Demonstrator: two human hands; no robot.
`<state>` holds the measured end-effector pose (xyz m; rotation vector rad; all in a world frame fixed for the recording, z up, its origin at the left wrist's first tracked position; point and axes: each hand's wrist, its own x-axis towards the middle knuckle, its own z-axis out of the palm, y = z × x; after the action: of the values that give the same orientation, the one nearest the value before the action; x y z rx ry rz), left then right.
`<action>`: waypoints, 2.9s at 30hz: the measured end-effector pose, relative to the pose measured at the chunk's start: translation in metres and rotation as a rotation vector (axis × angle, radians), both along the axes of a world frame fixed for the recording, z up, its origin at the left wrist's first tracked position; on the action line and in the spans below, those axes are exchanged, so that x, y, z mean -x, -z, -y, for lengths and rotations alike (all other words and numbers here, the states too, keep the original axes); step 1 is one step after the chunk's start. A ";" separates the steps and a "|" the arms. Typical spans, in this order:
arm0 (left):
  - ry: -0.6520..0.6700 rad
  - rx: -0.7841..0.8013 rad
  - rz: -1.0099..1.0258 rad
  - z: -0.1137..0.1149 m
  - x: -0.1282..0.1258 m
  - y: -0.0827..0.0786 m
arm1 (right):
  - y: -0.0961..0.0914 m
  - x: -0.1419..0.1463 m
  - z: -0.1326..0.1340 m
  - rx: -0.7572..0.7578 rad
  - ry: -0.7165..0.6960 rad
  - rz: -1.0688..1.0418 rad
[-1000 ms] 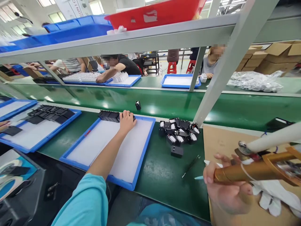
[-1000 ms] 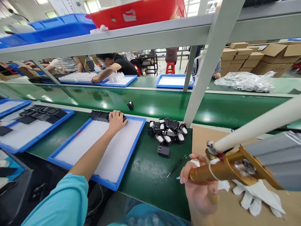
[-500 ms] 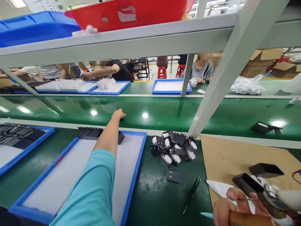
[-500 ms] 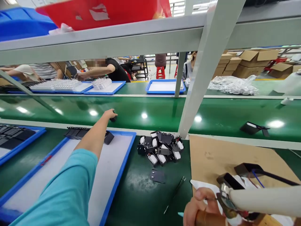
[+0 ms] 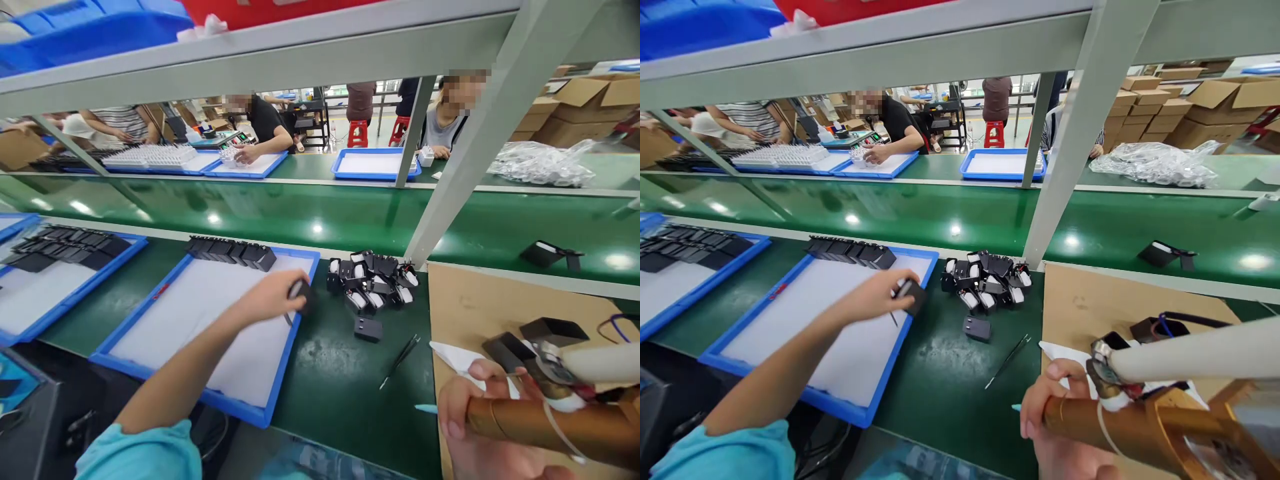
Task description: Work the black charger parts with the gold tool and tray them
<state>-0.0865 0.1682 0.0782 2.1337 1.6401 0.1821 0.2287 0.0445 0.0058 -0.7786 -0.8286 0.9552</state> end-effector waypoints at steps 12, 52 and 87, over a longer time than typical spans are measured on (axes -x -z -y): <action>-0.338 -0.371 -0.226 -0.030 0.053 0.028 | -0.020 0.007 0.004 -0.109 0.028 -0.061; -0.166 0.300 1.964 0.157 -0.071 0.033 | -0.021 -0.021 0.004 -0.184 -0.056 -0.070; 0.206 0.135 1.656 0.151 -0.040 0.037 | -0.022 -0.022 0.006 -0.190 -0.051 -0.036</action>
<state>-0.0465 0.0173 0.0414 1.1638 0.3855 1.2693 0.2505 0.0382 0.0276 -0.5781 -0.8970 0.9179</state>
